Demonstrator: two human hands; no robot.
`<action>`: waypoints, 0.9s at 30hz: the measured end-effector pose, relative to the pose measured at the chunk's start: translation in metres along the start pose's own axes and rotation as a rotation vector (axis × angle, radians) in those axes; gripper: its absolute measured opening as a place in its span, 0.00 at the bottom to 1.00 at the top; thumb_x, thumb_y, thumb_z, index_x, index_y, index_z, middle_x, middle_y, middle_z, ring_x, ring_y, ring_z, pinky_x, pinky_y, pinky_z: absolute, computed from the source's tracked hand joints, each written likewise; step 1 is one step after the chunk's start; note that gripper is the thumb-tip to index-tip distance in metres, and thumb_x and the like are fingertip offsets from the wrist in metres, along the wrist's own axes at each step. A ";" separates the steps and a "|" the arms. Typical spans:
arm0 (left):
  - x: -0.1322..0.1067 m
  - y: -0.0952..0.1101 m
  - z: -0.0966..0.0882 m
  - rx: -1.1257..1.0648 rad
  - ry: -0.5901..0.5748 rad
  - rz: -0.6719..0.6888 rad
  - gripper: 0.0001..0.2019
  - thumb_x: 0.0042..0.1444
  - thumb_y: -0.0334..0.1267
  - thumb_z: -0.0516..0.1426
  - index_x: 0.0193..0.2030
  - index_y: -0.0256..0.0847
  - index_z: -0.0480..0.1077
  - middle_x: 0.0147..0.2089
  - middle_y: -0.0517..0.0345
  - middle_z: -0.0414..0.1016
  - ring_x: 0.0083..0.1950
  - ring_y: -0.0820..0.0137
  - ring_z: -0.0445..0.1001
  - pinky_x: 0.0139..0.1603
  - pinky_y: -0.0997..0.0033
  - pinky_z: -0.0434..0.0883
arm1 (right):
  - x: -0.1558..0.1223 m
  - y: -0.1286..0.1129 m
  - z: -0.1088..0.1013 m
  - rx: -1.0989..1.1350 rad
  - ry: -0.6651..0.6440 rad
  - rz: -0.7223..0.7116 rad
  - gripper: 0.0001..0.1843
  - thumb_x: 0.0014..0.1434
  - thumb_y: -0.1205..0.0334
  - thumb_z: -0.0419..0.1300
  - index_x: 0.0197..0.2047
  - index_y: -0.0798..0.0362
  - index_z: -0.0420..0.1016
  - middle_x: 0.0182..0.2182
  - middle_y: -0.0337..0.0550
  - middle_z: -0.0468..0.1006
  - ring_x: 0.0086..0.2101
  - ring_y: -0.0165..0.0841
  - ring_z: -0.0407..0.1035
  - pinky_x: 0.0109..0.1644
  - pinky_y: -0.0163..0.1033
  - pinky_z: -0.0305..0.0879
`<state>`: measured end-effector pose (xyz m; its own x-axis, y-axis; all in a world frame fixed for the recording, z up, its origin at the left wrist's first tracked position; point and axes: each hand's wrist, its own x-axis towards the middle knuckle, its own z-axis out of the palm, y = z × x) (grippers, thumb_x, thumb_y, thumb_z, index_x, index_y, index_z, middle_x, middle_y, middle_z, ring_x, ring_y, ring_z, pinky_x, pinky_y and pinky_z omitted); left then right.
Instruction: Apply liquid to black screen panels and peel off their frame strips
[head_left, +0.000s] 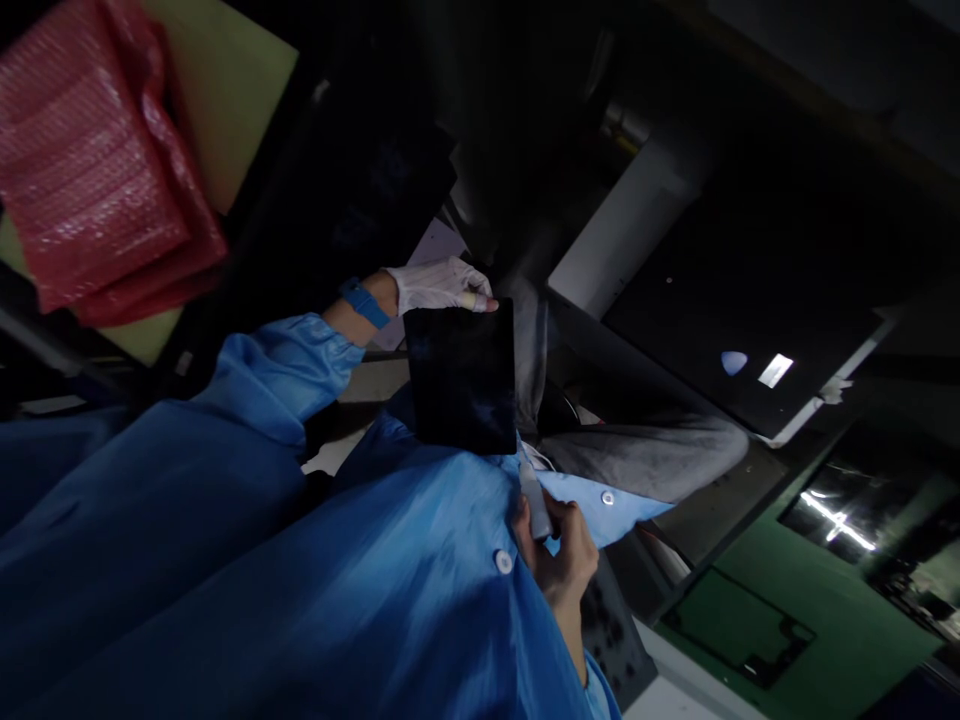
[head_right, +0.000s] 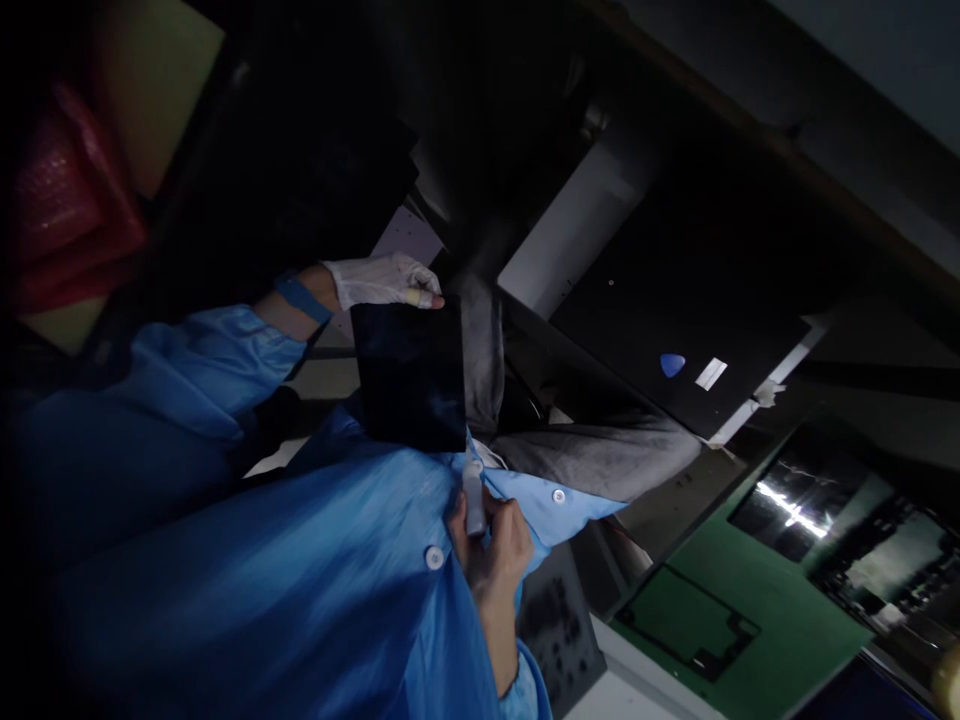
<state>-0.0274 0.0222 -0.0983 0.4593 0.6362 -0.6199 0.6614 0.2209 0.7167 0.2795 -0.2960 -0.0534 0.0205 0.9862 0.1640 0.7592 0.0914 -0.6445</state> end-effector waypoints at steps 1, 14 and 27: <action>0.000 -0.001 0.000 0.002 0.000 -0.006 0.23 0.59 0.59 0.70 0.37 0.38 0.78 0.32 0.58 0.73 0.42 0.68 0.68 0.47 0.63 0.62 | -0.002 0.001 -0.001 -0.002 -0.003 -0.003 0.05 0.76 0.58 0.70 0.49 0.50 0.82 0.31 0.37 0.85 0.26 0.33 0.79 0.30 0.35 0.76; -0.003 -0.001 0.000 -0.005 0.018 -0.048 0.20 0.62 0.55 0.70 0.36 0.39 0.78 0.31 0.61 0.70 0.40 0.69 0.65 0.47 0.63 0.61 | -0.025 -0.015 -0.001 0.057 0.042 0.261 0.13 0.78 0.49 0.69 0.48 0.50 0.85 0.31 0.38 0.83 0.28 0.34 0.78 0.34 0.37 0.75; -0.016 0.036 0.005 -0.003 -0.044 0.064 0.28 0.52 0.68 0.67 0.34 0.41 0.79 0.30 0.61 0.75 0.35 0.68 0.67 0.42 0.68 0.60 | 0.057 0.040 -0.011 0.315 0.448 0.281 0.17 0.74 0.45 0.73 0.46 0.49 0.78 0.36 0.43 0.89 0.34 0.38 0.86 0.41 0.39 0.81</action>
<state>-0.0081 0.0160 -0.0642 0.5260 0.6160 -0.5864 0.6284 0.1831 0.7560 0.3186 -0.2375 -0.0618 0.5154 0.8308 0.2102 0.4580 -0.0597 -0.8869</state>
